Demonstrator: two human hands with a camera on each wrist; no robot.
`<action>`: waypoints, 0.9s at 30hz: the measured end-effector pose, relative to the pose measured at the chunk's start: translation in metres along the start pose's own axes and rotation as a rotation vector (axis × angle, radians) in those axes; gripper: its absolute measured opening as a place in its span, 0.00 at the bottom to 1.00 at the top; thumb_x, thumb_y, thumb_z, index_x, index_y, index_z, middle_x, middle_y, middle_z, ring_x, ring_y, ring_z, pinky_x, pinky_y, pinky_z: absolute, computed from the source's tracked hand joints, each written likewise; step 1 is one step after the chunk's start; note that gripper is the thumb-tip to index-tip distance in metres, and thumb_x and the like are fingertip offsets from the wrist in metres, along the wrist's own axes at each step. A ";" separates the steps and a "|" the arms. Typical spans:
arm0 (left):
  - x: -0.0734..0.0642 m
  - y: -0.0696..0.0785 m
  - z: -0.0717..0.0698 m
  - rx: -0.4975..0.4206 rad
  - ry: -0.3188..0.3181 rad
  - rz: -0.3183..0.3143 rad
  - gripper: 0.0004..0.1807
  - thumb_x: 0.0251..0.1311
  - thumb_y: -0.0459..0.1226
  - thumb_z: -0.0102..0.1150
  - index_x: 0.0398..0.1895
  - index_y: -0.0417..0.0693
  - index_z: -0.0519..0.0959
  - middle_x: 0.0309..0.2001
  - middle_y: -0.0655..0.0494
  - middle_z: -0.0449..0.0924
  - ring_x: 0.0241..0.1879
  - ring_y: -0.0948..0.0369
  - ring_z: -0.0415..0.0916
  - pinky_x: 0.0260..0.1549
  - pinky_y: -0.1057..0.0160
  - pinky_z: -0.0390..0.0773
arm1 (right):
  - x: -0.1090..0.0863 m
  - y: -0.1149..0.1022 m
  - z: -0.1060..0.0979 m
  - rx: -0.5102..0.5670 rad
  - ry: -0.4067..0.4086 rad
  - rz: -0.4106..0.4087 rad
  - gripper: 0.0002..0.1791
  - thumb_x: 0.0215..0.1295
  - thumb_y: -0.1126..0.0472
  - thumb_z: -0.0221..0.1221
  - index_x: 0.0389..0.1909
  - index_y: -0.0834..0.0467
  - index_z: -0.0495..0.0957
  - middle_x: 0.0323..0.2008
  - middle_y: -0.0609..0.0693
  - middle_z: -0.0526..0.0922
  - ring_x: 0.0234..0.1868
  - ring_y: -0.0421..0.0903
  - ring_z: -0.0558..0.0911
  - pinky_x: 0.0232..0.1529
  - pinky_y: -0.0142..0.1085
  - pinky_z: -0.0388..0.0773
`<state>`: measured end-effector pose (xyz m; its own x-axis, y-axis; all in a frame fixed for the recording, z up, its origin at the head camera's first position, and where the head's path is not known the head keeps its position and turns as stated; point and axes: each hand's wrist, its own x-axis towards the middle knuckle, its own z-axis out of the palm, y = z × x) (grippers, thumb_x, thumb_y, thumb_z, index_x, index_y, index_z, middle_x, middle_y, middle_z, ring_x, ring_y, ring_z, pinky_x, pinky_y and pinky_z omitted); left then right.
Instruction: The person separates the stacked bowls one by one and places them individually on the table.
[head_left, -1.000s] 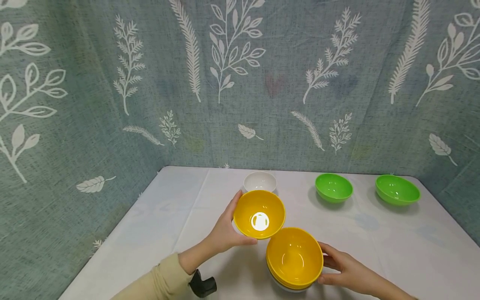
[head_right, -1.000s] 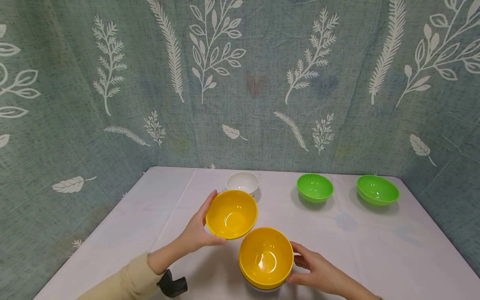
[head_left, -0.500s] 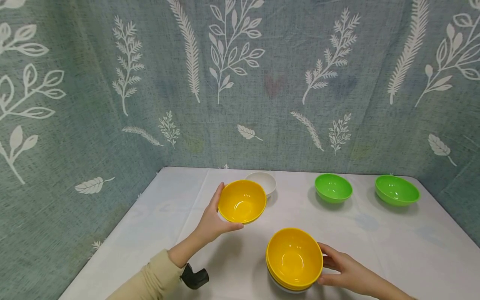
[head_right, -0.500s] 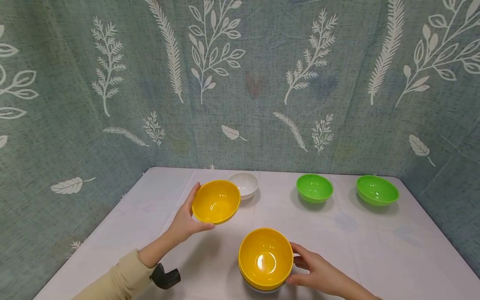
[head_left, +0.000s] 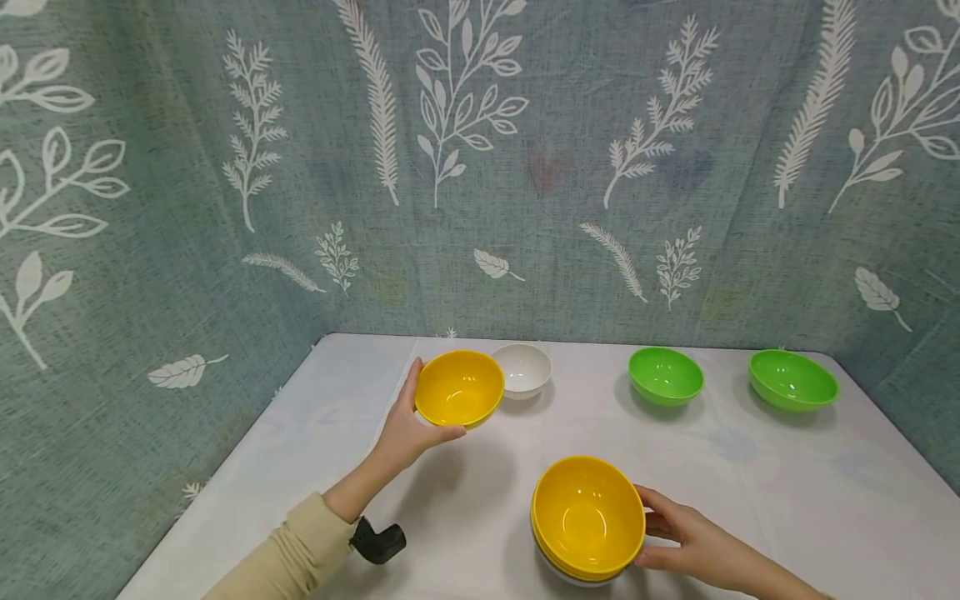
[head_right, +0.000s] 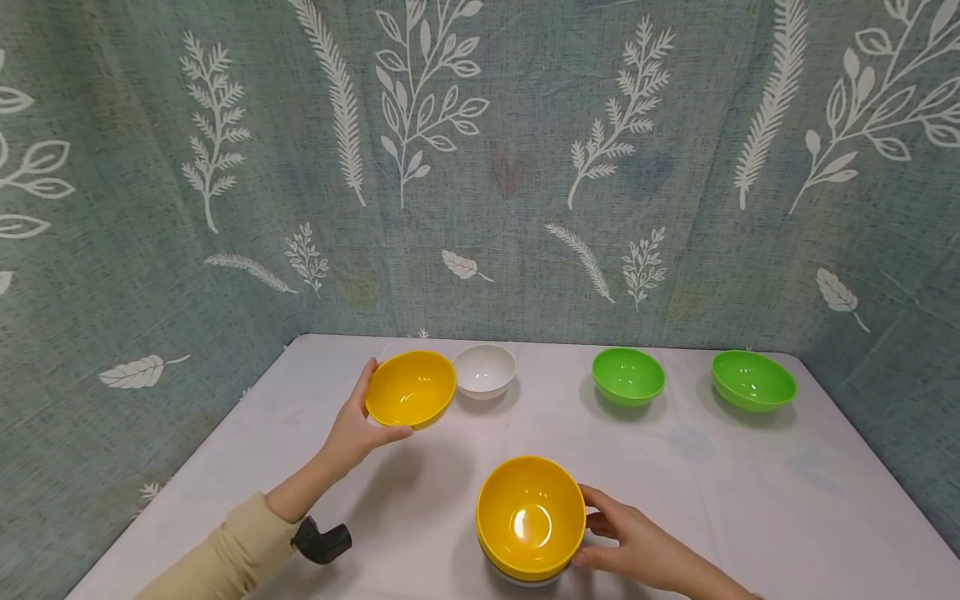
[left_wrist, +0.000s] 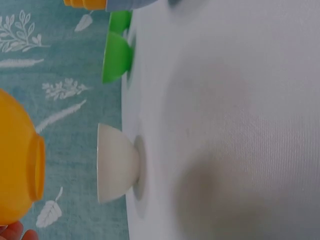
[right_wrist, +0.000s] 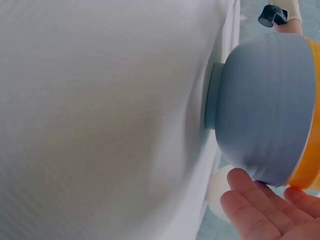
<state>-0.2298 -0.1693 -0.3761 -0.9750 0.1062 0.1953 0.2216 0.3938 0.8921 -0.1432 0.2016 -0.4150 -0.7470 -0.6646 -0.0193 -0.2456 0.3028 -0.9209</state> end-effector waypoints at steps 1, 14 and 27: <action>0.001 -0.001 -0.001 -0.001 0.003 -0.001 0.63 0.38 0.41 0.74 0.72 0.47 0.39 0.72 0.48 0.43 0.68 0.48 0.48 0.62 0.44 0.55 | 0.000 0.000 0.000 0.000 0.000 -0.005 0.39 0.62 0.62 0.57 0.63 0.78 0.48 0.60 0.79 0.55 0.49 0.25 0.73 0.50 0.45 0.73; 0.016 -0.018 -0.016 0.063 0.059 -0.040 0.64 0.40 0.44 0.73 0.72 0.46 0.36 0.71 0.45 0.42 0.68 0.48 0.48 0.63 0.46 0.54 | -0.001 0.002 0.000 0.006 0.002 -0.050 0.38 0.62 0.63 0.57 0.63 0.78 0.48 0.60 0.80 0.55 0.50 0.27 0.73 0.50 0.30 0.74; 0.033 -0.031 -0.031 0.094 0.114 -0.101 0.65 0.40 0.48 0.72 0.72 0.48 0.34 0.72 0.46 0.39 0.68 0.48 0.47 0.63 0.47 0.55 | -0.002 0.003 0.001 0.017 -0.004 -0.119 0.37 0.62 0.65 0.56 0.62 0.80 0.47 0.59 0.82 0.54 0.51 0.27 0.72 0.49 0.21 0.70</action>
<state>-0.2691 -0.2064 -0.3842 -0.9869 -0.0403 0.1562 0.1178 0.4813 0.8686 -0.1411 0.2031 -0.4181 -0.7106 -0.6980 0.0887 -0.3214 0.2099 -0.9234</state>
